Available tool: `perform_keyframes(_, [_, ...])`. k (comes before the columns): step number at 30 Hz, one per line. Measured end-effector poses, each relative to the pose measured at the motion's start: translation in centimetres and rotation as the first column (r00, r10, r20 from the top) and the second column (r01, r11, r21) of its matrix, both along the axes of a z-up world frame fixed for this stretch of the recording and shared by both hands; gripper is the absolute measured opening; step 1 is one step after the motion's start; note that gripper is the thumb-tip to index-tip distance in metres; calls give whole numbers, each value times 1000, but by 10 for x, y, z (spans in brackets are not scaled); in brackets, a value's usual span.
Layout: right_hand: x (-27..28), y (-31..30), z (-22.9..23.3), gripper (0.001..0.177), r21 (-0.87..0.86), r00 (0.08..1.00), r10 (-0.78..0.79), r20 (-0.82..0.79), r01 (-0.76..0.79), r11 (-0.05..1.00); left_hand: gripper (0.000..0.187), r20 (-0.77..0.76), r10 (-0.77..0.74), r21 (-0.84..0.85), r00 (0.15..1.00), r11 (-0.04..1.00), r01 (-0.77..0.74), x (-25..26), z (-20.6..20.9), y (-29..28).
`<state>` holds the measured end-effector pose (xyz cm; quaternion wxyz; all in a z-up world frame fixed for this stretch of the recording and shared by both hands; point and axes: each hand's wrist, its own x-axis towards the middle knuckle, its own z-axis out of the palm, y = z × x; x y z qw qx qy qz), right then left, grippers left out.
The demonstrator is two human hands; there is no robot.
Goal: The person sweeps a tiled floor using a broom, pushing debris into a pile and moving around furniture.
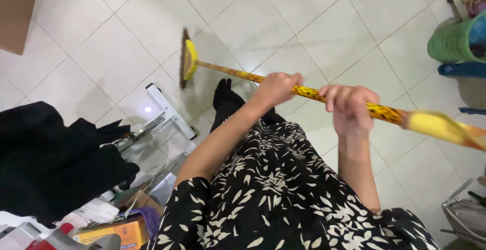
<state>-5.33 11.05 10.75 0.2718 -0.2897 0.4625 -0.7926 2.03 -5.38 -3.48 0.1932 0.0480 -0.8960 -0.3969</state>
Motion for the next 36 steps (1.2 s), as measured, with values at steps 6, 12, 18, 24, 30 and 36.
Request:
perform_keyframes(6, [14,-58,-40,52,-14,992,123,24,-122,992,3,196,78,-18,978,997,-75,38,-34,-56])
perform_keyframes(12, [39,-90,-53,53,4,950,267,-163,-270,963,10,289,85,-23,954,996,-82,63,-72,-77])
perform_keyframes(18, [42,-90,-24,45,139,957,194,-216,-166,976,19,135,49,44,990,997,-55,57,-63,-77])
perform_keyframes(24, [54,-87,23,35,317,945,161,-284,-66,946,27,-8,-5,143,1000,990,6,41,-25,-68])
perform_keyframes(30, [52,-77,57,31,465,922,44,-384,152,872,33,-243,-112,198,963,967,162,8,-2,-48])
perform_keyframes(36, [59,-71,69,36,508,886,64,-460,203,837,30,-320,-194,228,927,934,274,5,24,-28])
